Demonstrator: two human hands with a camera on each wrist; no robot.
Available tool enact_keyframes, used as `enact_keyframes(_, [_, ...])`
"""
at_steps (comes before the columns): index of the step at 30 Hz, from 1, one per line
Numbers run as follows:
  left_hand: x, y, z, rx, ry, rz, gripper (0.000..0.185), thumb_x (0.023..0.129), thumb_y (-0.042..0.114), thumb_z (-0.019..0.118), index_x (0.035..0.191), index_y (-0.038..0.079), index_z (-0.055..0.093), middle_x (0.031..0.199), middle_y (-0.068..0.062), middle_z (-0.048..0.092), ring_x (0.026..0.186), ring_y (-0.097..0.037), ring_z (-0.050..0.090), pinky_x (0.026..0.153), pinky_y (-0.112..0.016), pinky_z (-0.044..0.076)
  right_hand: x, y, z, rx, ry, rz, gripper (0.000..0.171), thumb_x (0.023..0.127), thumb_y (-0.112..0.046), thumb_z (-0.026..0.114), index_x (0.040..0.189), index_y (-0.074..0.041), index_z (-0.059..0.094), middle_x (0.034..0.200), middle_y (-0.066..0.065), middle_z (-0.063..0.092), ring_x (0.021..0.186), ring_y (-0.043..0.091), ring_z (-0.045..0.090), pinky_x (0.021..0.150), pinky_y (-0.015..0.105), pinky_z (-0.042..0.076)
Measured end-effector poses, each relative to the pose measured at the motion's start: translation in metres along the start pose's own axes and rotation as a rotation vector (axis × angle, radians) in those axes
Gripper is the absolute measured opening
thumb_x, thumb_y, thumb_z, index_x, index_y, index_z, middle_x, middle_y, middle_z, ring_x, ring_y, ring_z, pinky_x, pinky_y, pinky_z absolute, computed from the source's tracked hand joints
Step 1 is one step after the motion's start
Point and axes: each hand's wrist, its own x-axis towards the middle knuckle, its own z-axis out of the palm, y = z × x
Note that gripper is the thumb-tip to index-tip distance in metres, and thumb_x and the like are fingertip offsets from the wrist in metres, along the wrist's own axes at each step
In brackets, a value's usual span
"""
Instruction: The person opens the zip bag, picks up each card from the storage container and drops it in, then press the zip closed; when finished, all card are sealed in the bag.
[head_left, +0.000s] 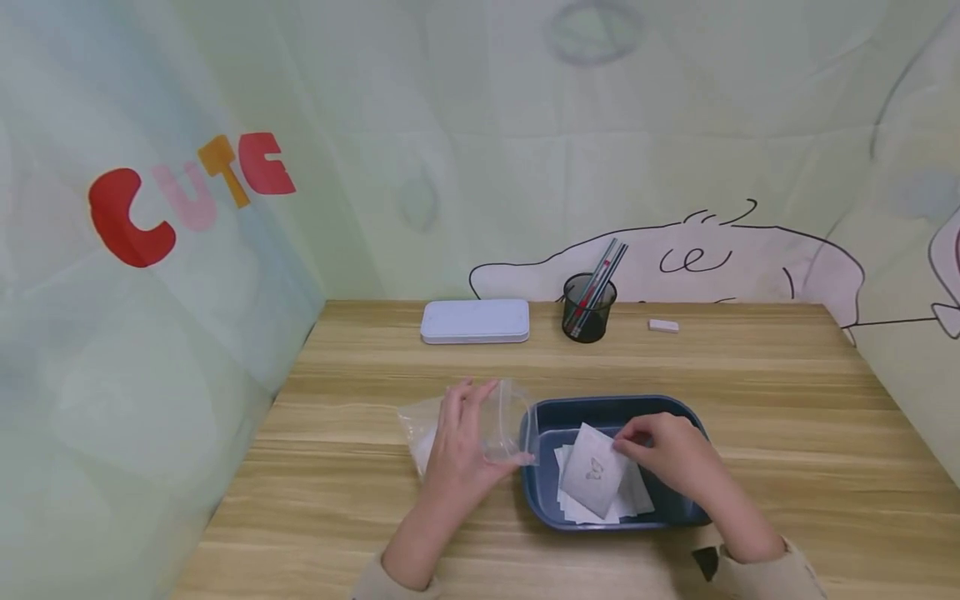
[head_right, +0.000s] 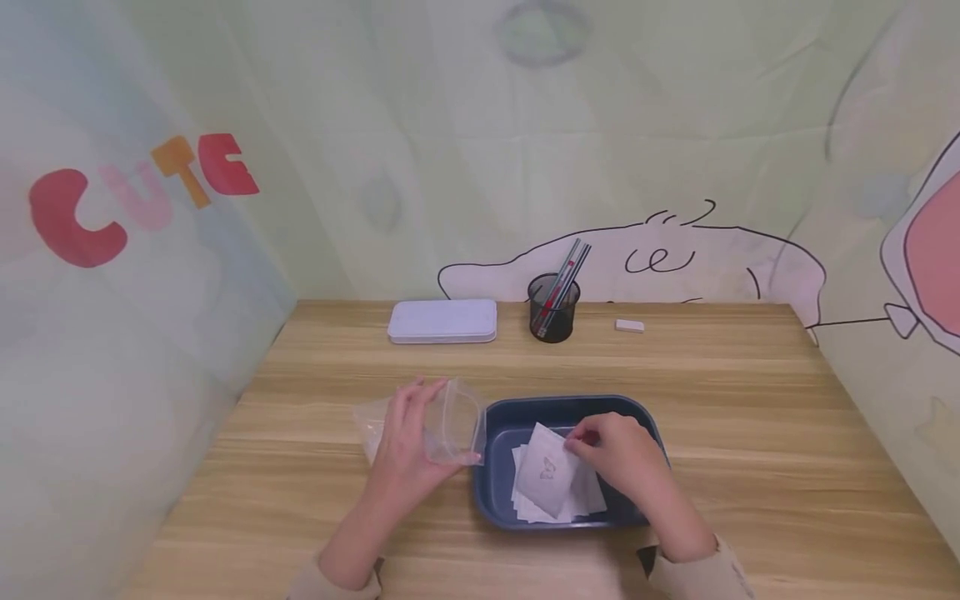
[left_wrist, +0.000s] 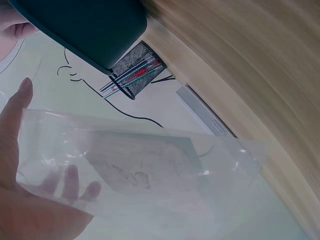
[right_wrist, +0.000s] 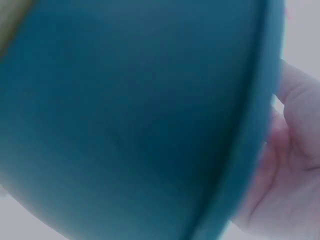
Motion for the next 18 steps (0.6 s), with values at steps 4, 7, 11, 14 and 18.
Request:
enact_keyframes(4, [0.000,-0.001,0.000,-0.003,-0.001,-0.006,0.104,0.052,0.044,0.092,0.137,0.008,0.043,0.130,-0.014,0.041,0.131,-0.030,0.035,0.109,-0.042,0.030,-0.003,-0.001,-0.007,0.044,0.027,-0.012,0.006,0.087,-0.022,0.073,0.086,-0.016,0.073,0.074,-0.008,0.062,0.068,0.014,0.052,0.061,0.028,0.048])
enact_keyframes(7, [0.001,-0.001,0.000,-0.004,0.006,-0.004,0.104,0.052,0.042,0.093,0.137,0.008,0.044,0.129,-0.014,0.041,0.130,-0.031,0.035,0.108,-0.042,0.031,-0.003,-0.003,-0.010,0.111,0.100,0.000,0.007,0.087,-0.020,0.073,0.089,-0.013,0.074,0.077,-0.005,0.065,0.068,0.015,0.054,0.060,0.027,0.050])
enact_keyframes(11, [0.001,-0.001,0.000,-0.005,0.019,0.002,0.105,0.051,0.042,0.093,0.137,0.007,0.044,0.128,-0.014,0.042,0.129,-0.032,0.037,0.107,-0.043,0.033,-0.004,-0.010,-0.012,0.202,0.243,0.012,0.010,0.085,-0.020,0.074,0.090,-0.011,0.075,0.077,-0.004,0.068,0.064,0.016,0.056,0.054,0.025,0.049])
enact_keyframes(14, [0.001,-0.001,0.000,0.005,0.029,0.007,0.105,0.051,0.044,0.093,0.137,0.007,0.045,0.127,-0.014,0.042,0.128,-0.033,0.038,0.107,-0.043,0.033,-0.006,-0.017,-0.013,0.262,0.338,0.031,0.014,0.084,-0.023,0.076,0.090,-0.010,0.075,0.075,-0.003,0.068,0.063,0.017,0.057,0.052,0.024,0.048])
enact_keyframes(18, [0.001,0.000,0.000,0.029,0.033,0.009,0.105,0.051,0.044,0.093,0.136,0.006,0.045,0.127,-0.015,0.042,0.127,-0.032,0.039,0.108,-0.041,0.032,-0.010,-0.025,-0.013,0.371,0.430,0.082,0.023,0.085,-0.029,0.075,0.092,-0.007,0.074,0.077,0.001,0.069,0.065,0.017,0.059,0.054,0.022,0.049])
